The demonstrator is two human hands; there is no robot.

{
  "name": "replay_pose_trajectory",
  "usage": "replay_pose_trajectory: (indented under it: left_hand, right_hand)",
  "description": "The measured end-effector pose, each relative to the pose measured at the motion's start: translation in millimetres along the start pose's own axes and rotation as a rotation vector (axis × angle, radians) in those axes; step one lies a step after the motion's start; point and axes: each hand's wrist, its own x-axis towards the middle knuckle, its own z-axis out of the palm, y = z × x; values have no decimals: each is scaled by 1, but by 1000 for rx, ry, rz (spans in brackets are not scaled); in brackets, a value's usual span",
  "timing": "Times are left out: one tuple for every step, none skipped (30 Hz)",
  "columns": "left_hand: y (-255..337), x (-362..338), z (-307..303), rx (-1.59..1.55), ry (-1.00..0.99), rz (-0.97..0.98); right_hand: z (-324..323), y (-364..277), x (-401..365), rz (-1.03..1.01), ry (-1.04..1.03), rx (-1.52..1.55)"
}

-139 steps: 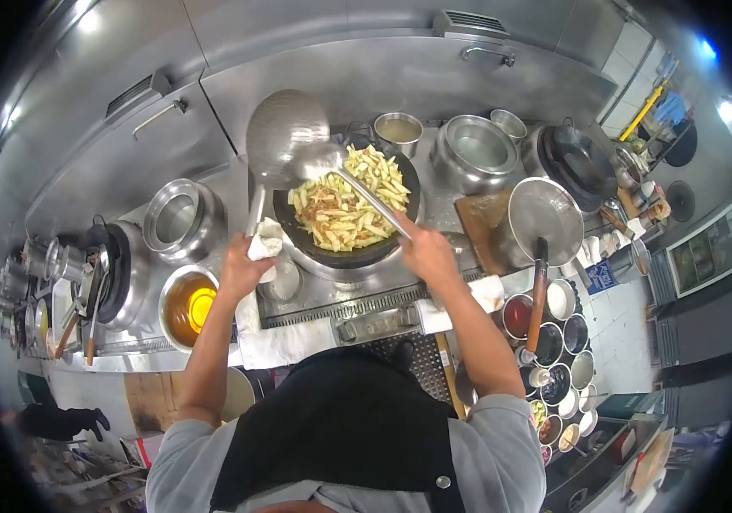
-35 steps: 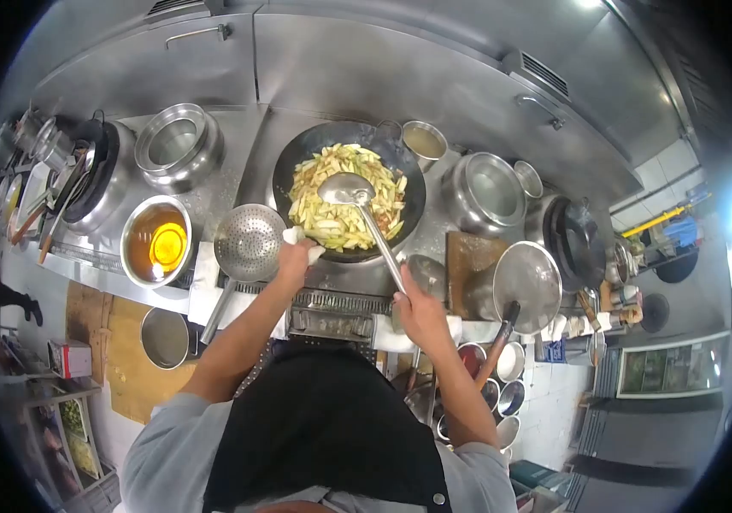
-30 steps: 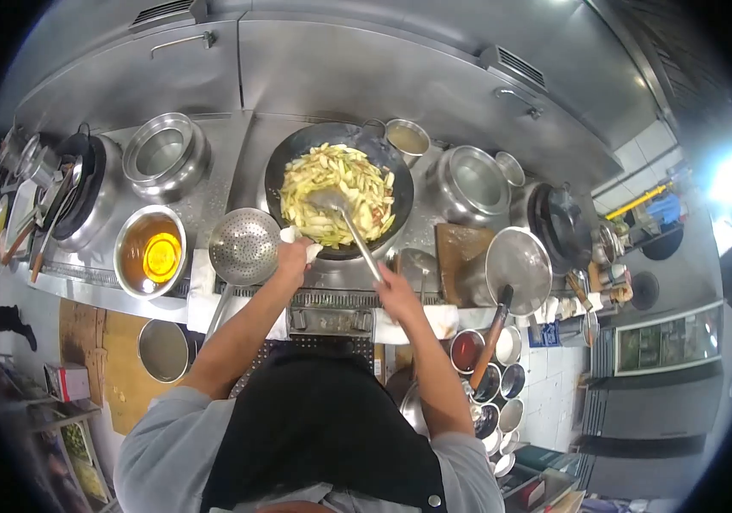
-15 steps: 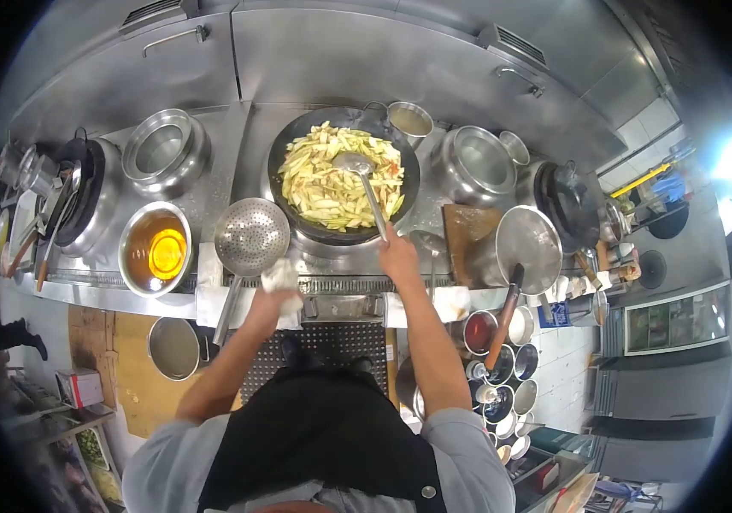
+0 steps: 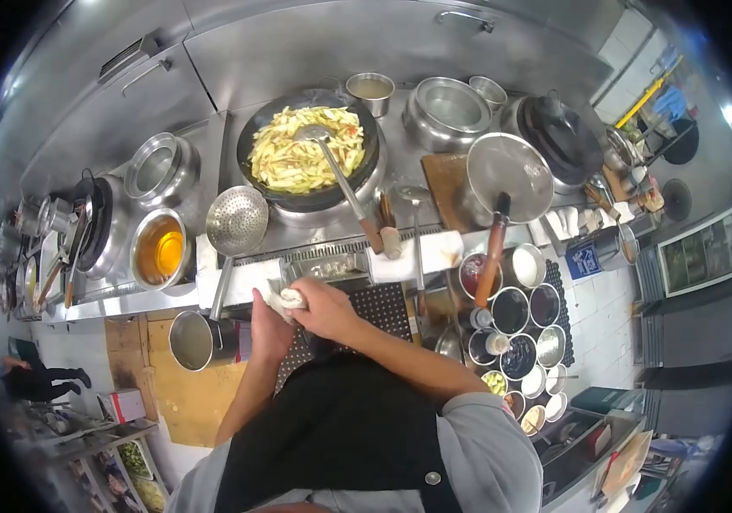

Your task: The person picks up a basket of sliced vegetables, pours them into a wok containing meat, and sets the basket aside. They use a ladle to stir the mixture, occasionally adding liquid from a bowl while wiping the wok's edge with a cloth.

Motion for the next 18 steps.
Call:
replay_pose_trajectory:
  left_hand:
    - [4,-7,-1,123,-11,26]
    - [8,-15,-1,247,-24,51]
    - [12,-27,6,319,49,116]
    - [18,-42,13,333,45,112]
    - [26,-61,25,399,-45,195]
    - [31,-81,39,461,-140,280]
    - [34,-101,57,418,-153,243]
    - [30,-103,47,363,-270,179]
    - [19,-107,52,258,-298,100]
    - [8,-111,58,155,-326,19]
    - [-3,-107,45,179,-321,-55]
    - [-15,-107,53,244,-135,-77]
    - [-22,-94,41,359,-114,-60]
    - [-30,-84,28,469,-86,-40]
    - [-38,-87,30,349,-66,-21]
    - [-40,-87,30,346,-74,-12]
    - [-42,-87,30,238,-47,-45]
    - [-40,-91,44,128,-17,-75]
  right_hand:
    - [-16,-4,-10,27,41,77]
    - [-32,-8,-18,52,82,155]
    - [-47,-16,-26,52,123,240]
    - [-64,-22,-33,68,88,315]
    - [-73,-26,-39,46,84,427]
    - [-82,-30,-46,20,80,534]
    - [-89,-39,-53,-3,56,637]
    - [-92,-40,-57,-14,70,637]
    - [-93,-41,-59,-12,34,650]
    - [-93,-41,-60,-12,-1,661]
    - [-91,-39,-62,32,-5,704]
    - [-89,-39,-67,13,13,699]
    - [-85,-40,-75,-53,-60,585]
    - [-79,-41,-83,-112,-135,469]
    - [-65,-43,-92,-134,-127,479]
    - [-52,-47,-99,-155,-124,489]
    - [-50,-55,-102,-184,-90,443]
    - [-51,-58,-104,-195,-100,438]
